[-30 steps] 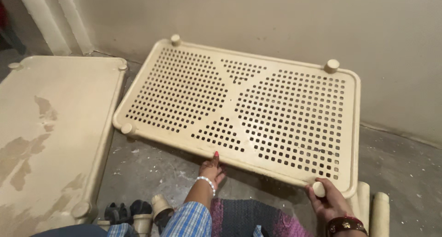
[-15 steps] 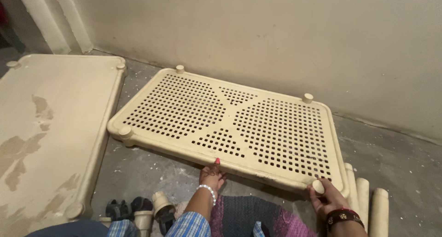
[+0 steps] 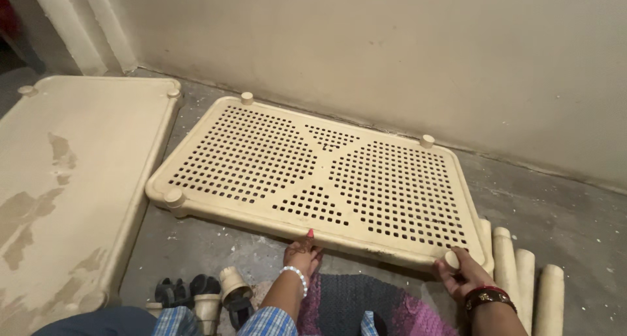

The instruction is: The person assembles a beige plastic stool by inserting cylindrical legs into the underside of the seat. They first attach one leg to a solid panel, then flip the perforated seat and insert another leg, handling multiple legs and caster wheels on the floor.

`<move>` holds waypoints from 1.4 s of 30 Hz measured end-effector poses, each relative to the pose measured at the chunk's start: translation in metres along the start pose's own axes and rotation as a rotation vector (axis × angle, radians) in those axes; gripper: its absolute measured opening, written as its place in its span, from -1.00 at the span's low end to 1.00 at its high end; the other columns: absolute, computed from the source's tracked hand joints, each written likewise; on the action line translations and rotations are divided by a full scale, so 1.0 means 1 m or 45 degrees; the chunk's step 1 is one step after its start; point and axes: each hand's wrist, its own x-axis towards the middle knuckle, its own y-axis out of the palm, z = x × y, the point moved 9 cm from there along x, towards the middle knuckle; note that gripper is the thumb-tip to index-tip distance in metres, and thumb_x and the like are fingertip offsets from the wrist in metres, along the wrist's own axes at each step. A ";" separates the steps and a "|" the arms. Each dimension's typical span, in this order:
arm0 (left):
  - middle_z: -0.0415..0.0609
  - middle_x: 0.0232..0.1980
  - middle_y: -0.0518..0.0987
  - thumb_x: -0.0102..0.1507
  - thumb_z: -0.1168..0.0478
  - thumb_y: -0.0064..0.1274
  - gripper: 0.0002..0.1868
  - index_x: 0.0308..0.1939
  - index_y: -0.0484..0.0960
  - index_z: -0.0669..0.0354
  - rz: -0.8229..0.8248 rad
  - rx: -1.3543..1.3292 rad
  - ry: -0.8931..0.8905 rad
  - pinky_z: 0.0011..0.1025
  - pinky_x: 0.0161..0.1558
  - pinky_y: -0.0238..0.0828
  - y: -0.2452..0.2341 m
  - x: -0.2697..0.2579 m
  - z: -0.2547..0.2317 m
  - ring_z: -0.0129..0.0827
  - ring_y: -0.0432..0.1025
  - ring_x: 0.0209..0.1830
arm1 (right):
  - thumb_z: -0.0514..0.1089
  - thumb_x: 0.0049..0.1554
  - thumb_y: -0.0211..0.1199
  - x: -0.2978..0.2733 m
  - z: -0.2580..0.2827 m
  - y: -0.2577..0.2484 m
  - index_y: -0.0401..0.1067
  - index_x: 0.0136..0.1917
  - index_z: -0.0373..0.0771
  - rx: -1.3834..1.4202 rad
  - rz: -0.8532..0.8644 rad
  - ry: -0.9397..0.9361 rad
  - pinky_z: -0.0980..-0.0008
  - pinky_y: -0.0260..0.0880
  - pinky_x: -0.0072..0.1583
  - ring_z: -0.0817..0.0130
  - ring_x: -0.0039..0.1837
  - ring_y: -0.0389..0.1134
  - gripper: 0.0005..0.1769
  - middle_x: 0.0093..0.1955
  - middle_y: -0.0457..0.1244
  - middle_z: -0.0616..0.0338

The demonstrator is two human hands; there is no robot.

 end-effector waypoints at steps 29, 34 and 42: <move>0.10 0.06 0.63 0.31 -0.04 0.12 -0.55 0.14 0.43 0.12 -0.086 0.035 -0.071 -0.09 -0.04 0.47 -0.036 0.008 -0.030 0.00 0.50 -0.03 | 0.50 0.21 -0.10 -0.051 -0.026 0.014 0.28 0.46 -0.07 -1.094 0.072 0.142 0.09 0.38 0.09 0.16 0.06 0.44 -0.18 0.35 0.35 0.01; 0.09 0.18 0.59 0.32 -0.03 0.10 -0.54 0.22 0.49 0.08 -0.100 0.065 -0.126 -0.10 0.01 0.45 -0.030 -0.011 -0.035 -0.04 0.49 0.02 | 0.49 0.23 -0.17 -0.042 -0.026 0.015 0.35 0.41 -0.08 -1.265 0.076 0.132 0.03 0.33 0.11 0.15 0.03 0.47 -0.20 0.31 0.38 -0.01; -0.01 0.37 0.45 0.29 0.05 0.12 -0.56 0.25 0.54 -0.09 -0.158 0.095 -0.102 -0.03 0.03 0.41 -0.013 -0.023 -0.036 0.02 0.48 0.06 | 0.33 0.25 -0.01 -0.034 -0.031 0.020 0.48 0.30 -0.12 -1.422 0.146 0.067 0.10 0.35 0.13 0.23 0.02 0.45 -0.38 0.10 0.49 0.10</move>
